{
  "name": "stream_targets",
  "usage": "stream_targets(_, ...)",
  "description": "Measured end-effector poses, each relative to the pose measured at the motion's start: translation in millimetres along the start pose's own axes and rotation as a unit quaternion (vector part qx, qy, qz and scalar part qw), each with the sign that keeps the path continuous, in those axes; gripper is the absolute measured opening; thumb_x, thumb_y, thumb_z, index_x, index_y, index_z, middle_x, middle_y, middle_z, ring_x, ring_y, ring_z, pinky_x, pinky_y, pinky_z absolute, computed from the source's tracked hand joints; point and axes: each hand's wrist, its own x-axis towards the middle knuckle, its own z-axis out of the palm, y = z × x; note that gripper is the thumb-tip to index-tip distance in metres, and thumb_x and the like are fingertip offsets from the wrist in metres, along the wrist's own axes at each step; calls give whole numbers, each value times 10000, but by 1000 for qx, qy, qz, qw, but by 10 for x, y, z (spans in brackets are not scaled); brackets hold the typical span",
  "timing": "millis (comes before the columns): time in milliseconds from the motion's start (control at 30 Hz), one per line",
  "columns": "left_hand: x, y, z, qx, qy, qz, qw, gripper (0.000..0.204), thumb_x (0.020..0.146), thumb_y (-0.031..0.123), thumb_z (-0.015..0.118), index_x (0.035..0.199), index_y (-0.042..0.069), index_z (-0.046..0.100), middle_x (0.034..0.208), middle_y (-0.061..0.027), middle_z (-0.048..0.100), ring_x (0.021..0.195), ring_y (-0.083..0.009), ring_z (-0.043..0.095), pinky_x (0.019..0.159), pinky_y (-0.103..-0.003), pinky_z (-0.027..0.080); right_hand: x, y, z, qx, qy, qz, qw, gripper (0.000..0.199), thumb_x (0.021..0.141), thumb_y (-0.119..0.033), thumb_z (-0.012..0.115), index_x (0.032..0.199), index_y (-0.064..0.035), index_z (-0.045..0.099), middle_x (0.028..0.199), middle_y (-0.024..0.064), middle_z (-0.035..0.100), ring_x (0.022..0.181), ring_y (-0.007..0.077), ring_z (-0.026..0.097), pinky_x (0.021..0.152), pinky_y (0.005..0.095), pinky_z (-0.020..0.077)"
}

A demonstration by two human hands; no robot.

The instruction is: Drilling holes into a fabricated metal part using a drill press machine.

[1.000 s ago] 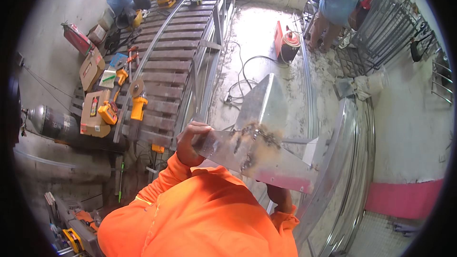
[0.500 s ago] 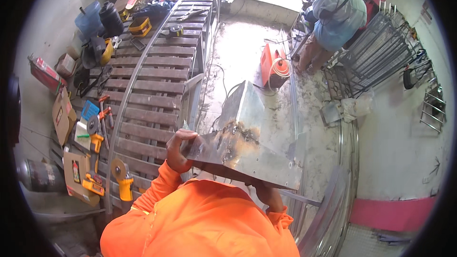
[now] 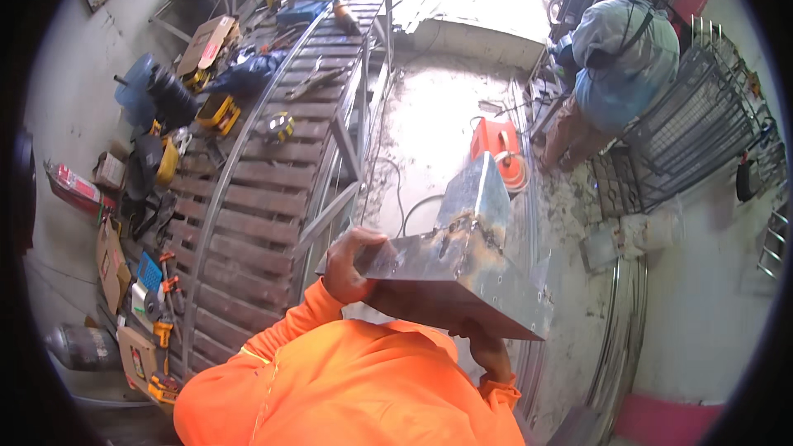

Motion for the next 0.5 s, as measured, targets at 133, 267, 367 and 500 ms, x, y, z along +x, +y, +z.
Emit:
stream_targets(133, 1100, -308, 470, 9, -6, 19, 1000, 458, 666, 29, 760, 1107, -3, 639, 1041, -166, 683, 1003, -321, 696, 883, -365, 552, 879, -495, -566, -13, 29, -55, 998, 220, 1015, -157, 527, 1124, -7, 647, 956, 90, 730, 895, 183, 676, 808, 344, 528)
stream_targets(267, 2050, -424, 705, 60, 22, 73, 995, 481, 663, 90, 825, 1098, 2, 641, 1044, -161, 685, 982, -301, 702, 865, -347, 557, 1754, -1012, -1165, 25, -6, -113, 993, 221, 1024, -115, 523, 1164, -4, 651, 948, 96, 723, 912, 187, 679, 833, 340, 531)
stream_targets(367, 2663, -525, 785, 56, 84, 98, 990, 418, 741, 92, 846, 1086, 30, 619, 1009, -134, 695, 891, -251, 709, 801, -340, 555, 2486, -1504, -1456, 44, -56, -189, 979, 204, 1026, -109, 536, 1156, 7, 642, 962, 104, 709, 896, 204, 680, 820, 346, 535)
stream_targets(500, 3423, -849, 760, 93, 133, 92, 982, 403, 773, 144, 848, 1077, 33, 608, 1003, -135, 682, 906, -250, 704, 800, -343, 555, 3451, -2187, -1672, -86, -75, -181, 977, 192, 1035, -110, 533, 1132, 15, 641, 963, 111, 696, 877, 215, 682, 801, 353, 544)
